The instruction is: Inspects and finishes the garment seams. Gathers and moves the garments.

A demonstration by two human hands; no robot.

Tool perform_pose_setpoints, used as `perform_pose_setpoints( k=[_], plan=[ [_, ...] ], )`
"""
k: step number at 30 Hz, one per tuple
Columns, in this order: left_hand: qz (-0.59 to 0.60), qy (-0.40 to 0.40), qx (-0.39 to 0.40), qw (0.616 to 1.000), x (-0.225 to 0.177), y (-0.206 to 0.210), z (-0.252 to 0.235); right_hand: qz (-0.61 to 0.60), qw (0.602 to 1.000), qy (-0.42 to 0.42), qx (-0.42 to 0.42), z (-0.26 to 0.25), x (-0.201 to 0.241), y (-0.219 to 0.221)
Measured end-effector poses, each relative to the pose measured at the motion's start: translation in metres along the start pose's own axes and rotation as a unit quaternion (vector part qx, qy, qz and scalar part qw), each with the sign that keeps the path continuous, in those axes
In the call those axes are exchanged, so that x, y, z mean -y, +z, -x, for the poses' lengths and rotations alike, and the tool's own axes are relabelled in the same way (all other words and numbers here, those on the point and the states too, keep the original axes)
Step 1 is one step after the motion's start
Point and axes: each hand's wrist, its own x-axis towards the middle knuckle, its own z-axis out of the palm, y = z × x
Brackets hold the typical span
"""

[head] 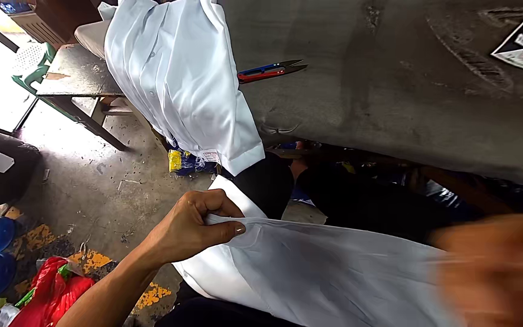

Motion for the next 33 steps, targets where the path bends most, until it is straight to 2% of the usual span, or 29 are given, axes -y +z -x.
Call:
perform_pose_setpoints(
  k=[2, 5, 14, 33],
  plan=[
    [0.001, 0.0, 0.0, 1.0, -0.001, 0.001, 0.0, 0.022, 0.998, 0.018, 0.054, -0.022, -0.017, 0.069],
    [-0.003, 0.0, 0.001, 1.0, -0.002, 0.001, 0.001, 0.132, 0.99, 0.006, 0.052, -0.024, -0.056, 0.11],
    [-0.005, 0.006, -0.003, 1.0, -0.001, -0.001, 0.005, 0.18, 0.983, -0.005, 0.03, -0.032, -0.064, 0.116],
    [-0.015, 0.007, -0.015, 1.0, -0.001, 0.001, 0.006, 0.242, 0.969, -0.022, 0.038, -0.036, -0.063, 0.119]
  ],
)
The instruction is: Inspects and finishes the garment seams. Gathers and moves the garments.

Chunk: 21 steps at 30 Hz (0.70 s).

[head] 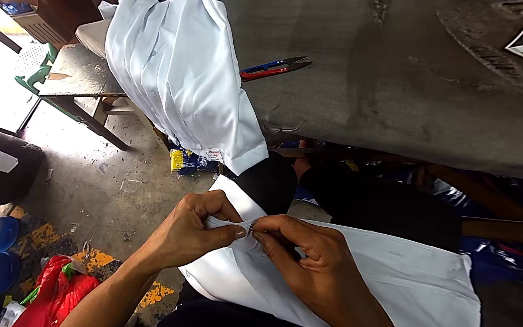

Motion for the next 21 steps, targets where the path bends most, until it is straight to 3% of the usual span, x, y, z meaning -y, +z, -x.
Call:
perform_pose_setpoints(
  k=[21],
  plan=[
    [0.054, 0.006, 0.03, 0.998, 0.0008, -0.0036, 0.0017, -0.049, 0.999, -0.02, 0.011, -0.0046, -0.002, 0.0022]
  ],
)
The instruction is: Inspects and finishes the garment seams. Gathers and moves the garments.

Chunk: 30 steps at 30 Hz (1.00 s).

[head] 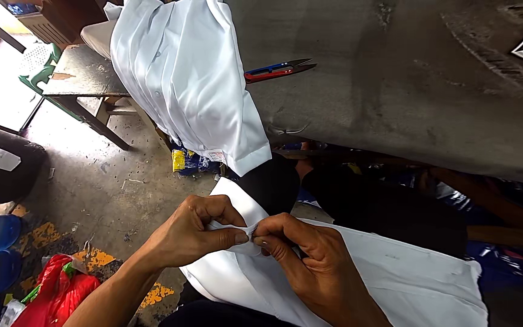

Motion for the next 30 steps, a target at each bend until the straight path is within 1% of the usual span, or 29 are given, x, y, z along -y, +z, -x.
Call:
perform_pose_setpoints(
  k=[5, 10, 11, 12, 14, 15, 16, 17, 20, 26, 29, 30],
  plan=[
    [0.025, 0.002, 0.003, 1.0, 0.002, 0.003, -0.001, -0.034, 0.999, 0.013, 0.0, -0.003, 0.001, 0.001],
    [0.045, 0.002, -0.003, 0.999, 0.006, 0.009, -0.002, -0.154, 0.987, 0.047, 0.011, -0.009, 0.003, 0.001],
    [0.042, 0.005, -0.014, 0.999, 0.007, 0.009, -0.003, -0.155, 0.986, 0.053, 0.018, -0.011, 0.002, 0.0],
    [0.033, 0.008, -0.028, 0.999, 0.007, 0.01, -0.003, -0.121, 0.991, 0.054, 0.024, -0.011, 0.002, -0.002],
    [0.015, 0.013, -0.053, 0.998, 0.007, 0.012, -0.005, 0.043, 0.999, 0.024, 0.013, -0.01, 0.008, -0.008],
    [0.008, 0.014, -0.063, 0.998, 0.007, 0.012, -0.005, 0.121, 0.993, 0.0, -0.012, -0.009, 0.013, -0.009],
    [0.003, 0.012, -0.068, 0.998, 0.007, 0.012, -0.005, 0.172, 0.984, -0.02, -0.039, -0.008, 0.017, -0.01],
    [0.002, 0.011, -0.068, 0.998, 0.007, 0.012, -0.005, 0.193, 0.979, -0.038, -0.059, -0.009, 0.02, -0.01],
    [0.004, 0.012, -0.064, 0.998, 0.007, 0.015, -0.008, 0.187, 0.978, -0.06, -0.065, -0.011, 0.024, -0.004],
    [-0.001, 0.011, -0.066, 0.998, 0.004, 0.016, -0.006, 0.16, 0.985, -0.056, -0.034, -0.016, 0.018, 0.002],
    [-0.021, 0.007, -0.072, 0.997, 0.004, 0.019, -0.007, 0.185, 0.976, -0.103, -0.041, -0.018, 0.018, 0.009],
    [-0.027, 0.006, -0.075, 0.997, 0.005, 0.02, -0.008, 0.175, 0.976, -0.124, -0.045, -0.018, 0.02, 0.011]
  ],
)
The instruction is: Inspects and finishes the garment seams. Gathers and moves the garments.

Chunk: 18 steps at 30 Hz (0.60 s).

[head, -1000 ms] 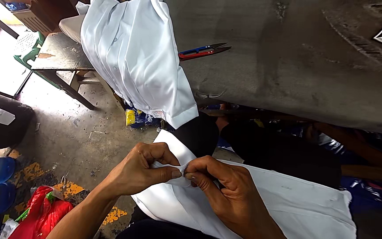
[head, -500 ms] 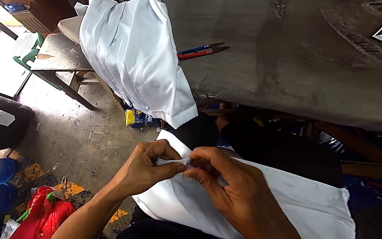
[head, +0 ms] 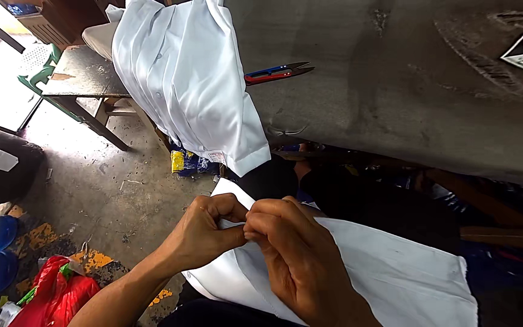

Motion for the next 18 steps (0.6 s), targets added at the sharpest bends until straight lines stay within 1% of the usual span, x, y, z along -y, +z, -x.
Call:
perform_pose_setpoints(
  k=[2, 3, 5, 6, 7, 8, 10, 12, 14, 18],
  plan=[
    [-0.003, -0.006, 0.003, 1.0, 0.002, -0.001, -0.001, -0.069, 0.997, -0.026, 0.022, 0.003, 0.01, -0.004],
    [0.004, -0.012, 0.011, 1.0, 0.004, -0.003, -0.001, -0.124, 0.99, -0.027, 0.053, 0.005, 0.015, -0.008],
    [0.026, -0.027, 0.023, 0.999, 0.005, -0.008, -0.002, -0.238, 0.962, -0.003, 0.131, 0.01, 0.018, -0.015],
    [0.035, -0.034, 0.026, 0.998, 0.005, -0.01, -0.002, -0.285, 0.946, 0.02, 0.154, 0.014, 0.015, -0.017],
    [0.043, -0.038, 0.028, 0.998, 0.005, -0.012, -0.002, -0.32, 0.934, 0.046, 0.15, 0.019, 0.009, -0.018],
    [0.05, -0.041, 0.031, 0.997, 0.005, -0.013, -0.001, -0.335, 0.931, 0.071, 0.124, 0.024, 0.002, -0.018],
    [0.056, -0.043, 0.033, 0.997, 0.005, -0.013, 0.0, -0.303, 0.946, 0.106, 0.051, 0.029, -0.01, -0.017],
    [0.055, -0.04, 0.037, 0.997, 0.006, -0.013, 0.0, -0.231, 0.963, 0.135, 0.001, 0.03, -0.016, -0.015],
    [0.055, -0.039, 0.04, 0.997, 0.005, -0.013, -0.001, -0.183, 0.97, 0.158, -0.009, 0.029, -0.016, -0.012],
    [0.056, -0.033, 0.042, 0.997, 0.004, -0.013, 0.0, -0.151, 0.974, 0.172, -0.002, 0.029, -0.015, -0.011]
  ],
)
